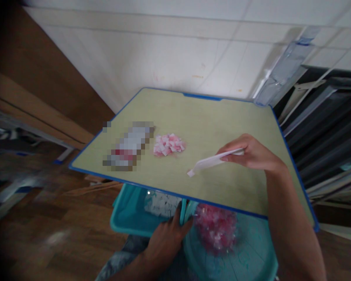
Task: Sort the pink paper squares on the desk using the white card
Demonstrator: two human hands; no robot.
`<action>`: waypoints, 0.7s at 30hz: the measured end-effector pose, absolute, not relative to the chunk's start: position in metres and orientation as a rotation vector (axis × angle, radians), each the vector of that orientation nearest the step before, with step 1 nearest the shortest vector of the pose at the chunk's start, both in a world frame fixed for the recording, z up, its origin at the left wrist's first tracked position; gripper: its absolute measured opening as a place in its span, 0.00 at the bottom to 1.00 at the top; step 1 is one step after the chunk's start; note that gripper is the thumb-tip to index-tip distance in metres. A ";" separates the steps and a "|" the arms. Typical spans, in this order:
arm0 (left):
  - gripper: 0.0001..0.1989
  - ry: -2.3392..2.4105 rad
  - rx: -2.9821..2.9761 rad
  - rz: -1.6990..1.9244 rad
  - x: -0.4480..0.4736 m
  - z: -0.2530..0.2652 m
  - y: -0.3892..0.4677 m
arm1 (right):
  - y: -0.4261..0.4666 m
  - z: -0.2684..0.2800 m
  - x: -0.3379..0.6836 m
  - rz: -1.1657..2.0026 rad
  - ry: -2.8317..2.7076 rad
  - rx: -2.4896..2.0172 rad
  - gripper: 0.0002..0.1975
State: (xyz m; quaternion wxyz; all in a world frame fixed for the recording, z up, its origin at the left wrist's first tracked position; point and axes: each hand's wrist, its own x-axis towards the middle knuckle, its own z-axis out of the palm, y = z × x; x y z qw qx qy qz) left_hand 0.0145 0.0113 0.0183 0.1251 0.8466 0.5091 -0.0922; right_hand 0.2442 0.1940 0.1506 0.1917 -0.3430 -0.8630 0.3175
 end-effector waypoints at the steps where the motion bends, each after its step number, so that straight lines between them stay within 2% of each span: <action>1: 0.21 1.483 2.466 -0.269 0.015 0.018 0.011 | 0.194 0.151 0.244 0.915 -2.446 -0.957 0.09; 10: 0.22 1.477 2.463 -0.282 0.014 0.019 0.011 | 0.192 0.158 0.251 1.008 -2.568 -0.956 0.11; 15: 0.22 1.482 2.463 -0.295 0.014 0.019 0.012 | 0.193 0.157 0.255 0.872 -2.498 -1.083 0.12; 21: 0.22 1.457 2.456 -0.311 0.014 0.020 0.013 | 0.194 0.156 0.260 0.891 -2.392 -1.233 0.14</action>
